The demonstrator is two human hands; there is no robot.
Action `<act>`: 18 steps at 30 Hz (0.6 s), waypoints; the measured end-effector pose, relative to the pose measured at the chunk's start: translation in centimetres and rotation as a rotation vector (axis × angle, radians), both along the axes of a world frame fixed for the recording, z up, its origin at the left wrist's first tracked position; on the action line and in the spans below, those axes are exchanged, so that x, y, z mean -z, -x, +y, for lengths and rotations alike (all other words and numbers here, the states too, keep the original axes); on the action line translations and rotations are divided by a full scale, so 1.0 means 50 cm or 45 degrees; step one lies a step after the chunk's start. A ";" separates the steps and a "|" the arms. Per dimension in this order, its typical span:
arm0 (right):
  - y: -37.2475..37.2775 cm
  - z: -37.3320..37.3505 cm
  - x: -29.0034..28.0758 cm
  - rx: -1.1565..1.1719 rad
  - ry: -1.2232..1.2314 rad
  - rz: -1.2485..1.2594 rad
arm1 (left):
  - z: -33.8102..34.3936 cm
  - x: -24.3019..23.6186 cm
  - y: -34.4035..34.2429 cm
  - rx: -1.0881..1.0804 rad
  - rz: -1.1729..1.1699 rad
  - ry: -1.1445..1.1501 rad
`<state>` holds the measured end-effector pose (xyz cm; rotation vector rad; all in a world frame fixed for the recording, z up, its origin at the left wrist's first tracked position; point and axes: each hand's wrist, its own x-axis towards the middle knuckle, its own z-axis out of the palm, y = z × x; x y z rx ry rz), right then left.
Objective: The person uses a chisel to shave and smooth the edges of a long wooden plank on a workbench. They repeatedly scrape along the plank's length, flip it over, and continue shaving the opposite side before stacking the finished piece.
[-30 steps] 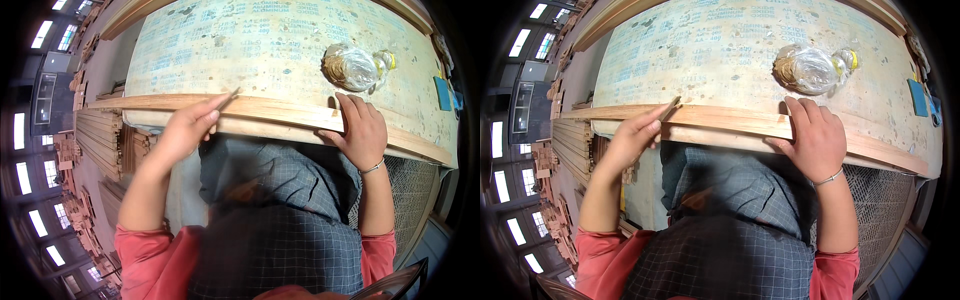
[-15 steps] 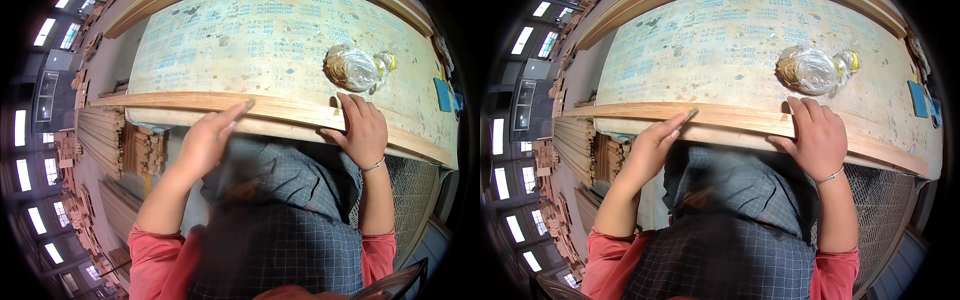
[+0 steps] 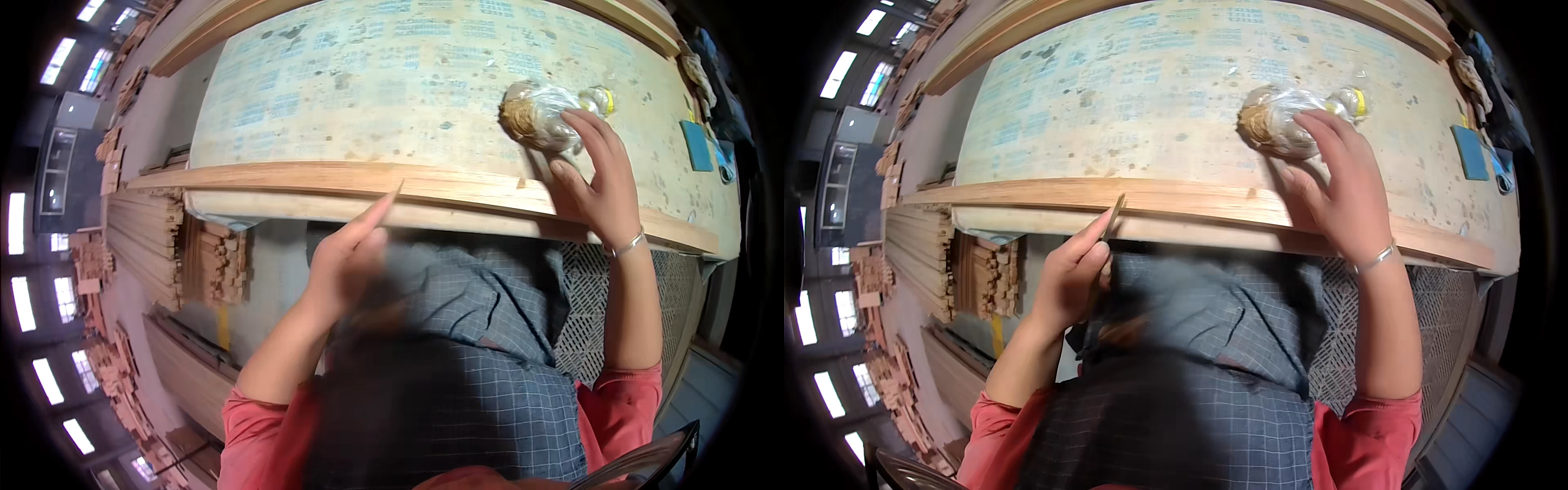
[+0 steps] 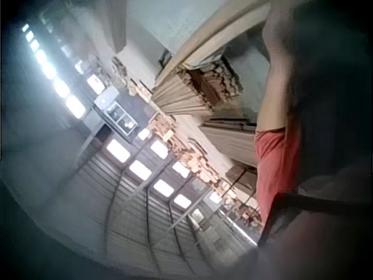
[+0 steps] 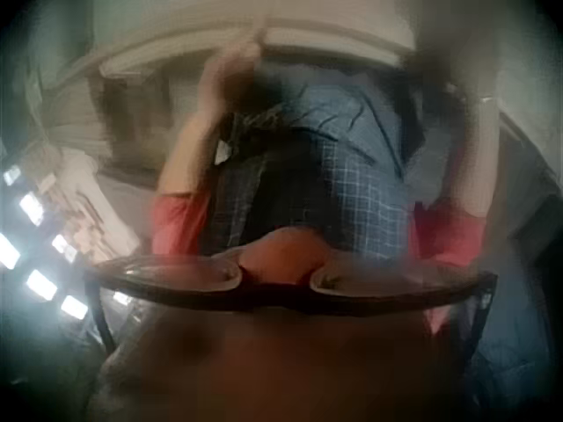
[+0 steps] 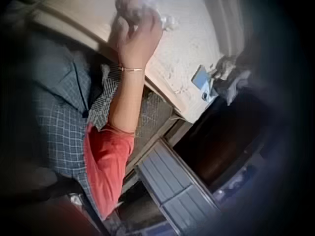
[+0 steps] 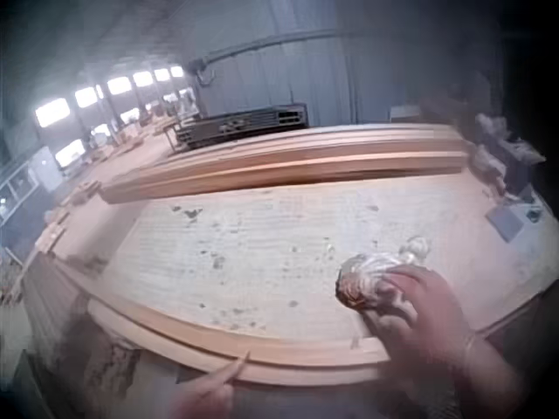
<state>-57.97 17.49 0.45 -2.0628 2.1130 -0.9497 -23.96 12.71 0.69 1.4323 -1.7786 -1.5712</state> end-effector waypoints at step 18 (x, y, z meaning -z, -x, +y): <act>0.034 -0.189 -0.038 0.112 -0.616 0.303 | 0.034 0.044 -0.023 0.150 0.285 -0.133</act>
